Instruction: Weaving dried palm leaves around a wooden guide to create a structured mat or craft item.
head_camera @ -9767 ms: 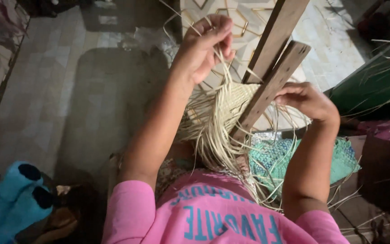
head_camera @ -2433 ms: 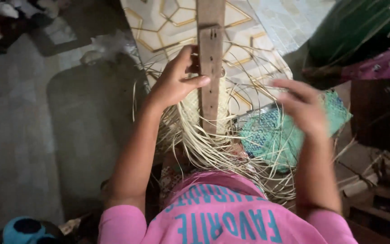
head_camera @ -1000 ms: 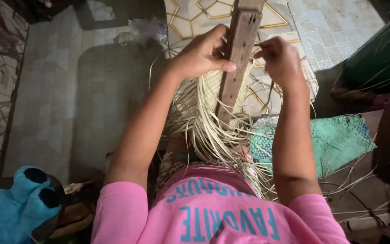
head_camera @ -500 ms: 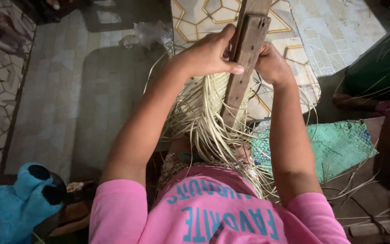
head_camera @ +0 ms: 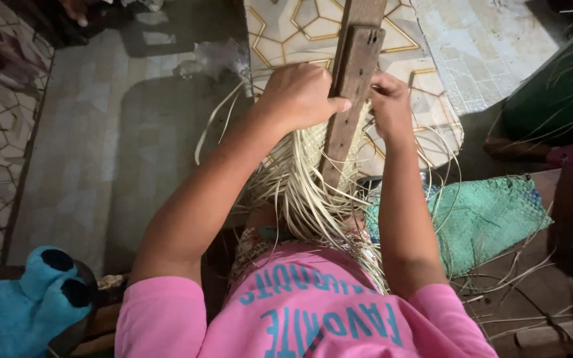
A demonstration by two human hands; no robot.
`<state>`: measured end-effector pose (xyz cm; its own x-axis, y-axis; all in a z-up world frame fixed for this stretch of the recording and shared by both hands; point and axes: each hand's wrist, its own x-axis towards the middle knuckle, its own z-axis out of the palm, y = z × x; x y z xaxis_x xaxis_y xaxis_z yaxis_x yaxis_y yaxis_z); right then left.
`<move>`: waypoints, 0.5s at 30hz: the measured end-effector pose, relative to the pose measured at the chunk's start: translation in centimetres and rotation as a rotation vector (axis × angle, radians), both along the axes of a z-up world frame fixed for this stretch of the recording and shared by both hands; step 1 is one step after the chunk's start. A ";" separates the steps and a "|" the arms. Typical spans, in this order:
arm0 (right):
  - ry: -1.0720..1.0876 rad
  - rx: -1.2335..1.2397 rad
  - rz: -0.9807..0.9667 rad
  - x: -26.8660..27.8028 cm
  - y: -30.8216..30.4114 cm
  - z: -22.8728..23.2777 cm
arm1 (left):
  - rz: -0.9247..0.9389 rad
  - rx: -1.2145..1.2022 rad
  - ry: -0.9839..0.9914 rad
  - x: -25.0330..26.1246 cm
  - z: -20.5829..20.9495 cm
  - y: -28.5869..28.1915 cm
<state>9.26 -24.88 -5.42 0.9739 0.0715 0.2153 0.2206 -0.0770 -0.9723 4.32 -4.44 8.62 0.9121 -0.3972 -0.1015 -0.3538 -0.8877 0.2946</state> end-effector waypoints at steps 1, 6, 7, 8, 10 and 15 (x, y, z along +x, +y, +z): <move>-0.057 0.110 -0.022 -0.3 -0.2 -0.5 | -0.005 -0.002 -0.004 0.0 -0.2 0.0; -0.074 0.363 0.168 -1.3 -2.2 -2.8 | -0.048 -0.059 0.046 1.1 -0.6 0.7; -0.035 0.417 0.299 -1.3 -2.7 -3.8 | -0.050 -0.219 0.095 1.5 -0.9 0.9; 0.005 0.470 0.431 -1.3 -3.2 -4.8 | -0.052 -0.380 0.145 1.9 -1.3 1.1; -0.044 0.487 0.453 -1.4 -2.5 -5.9 | -0.029 -0.405 0.228 1.9 -0.6 1.0; 0.010 0.634 0.234 -2.1 -0.9 -7.1 | 0.000 -0.337 0.337 2.6 -0.2 1.0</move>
<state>7.14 -25.75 -12.54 0.9502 0.1437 0.2765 0.1530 0.5579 -0.8157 6.87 -3.41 8.41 0.8506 -0.4587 -0.2570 -0.1889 -0.7228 0.6647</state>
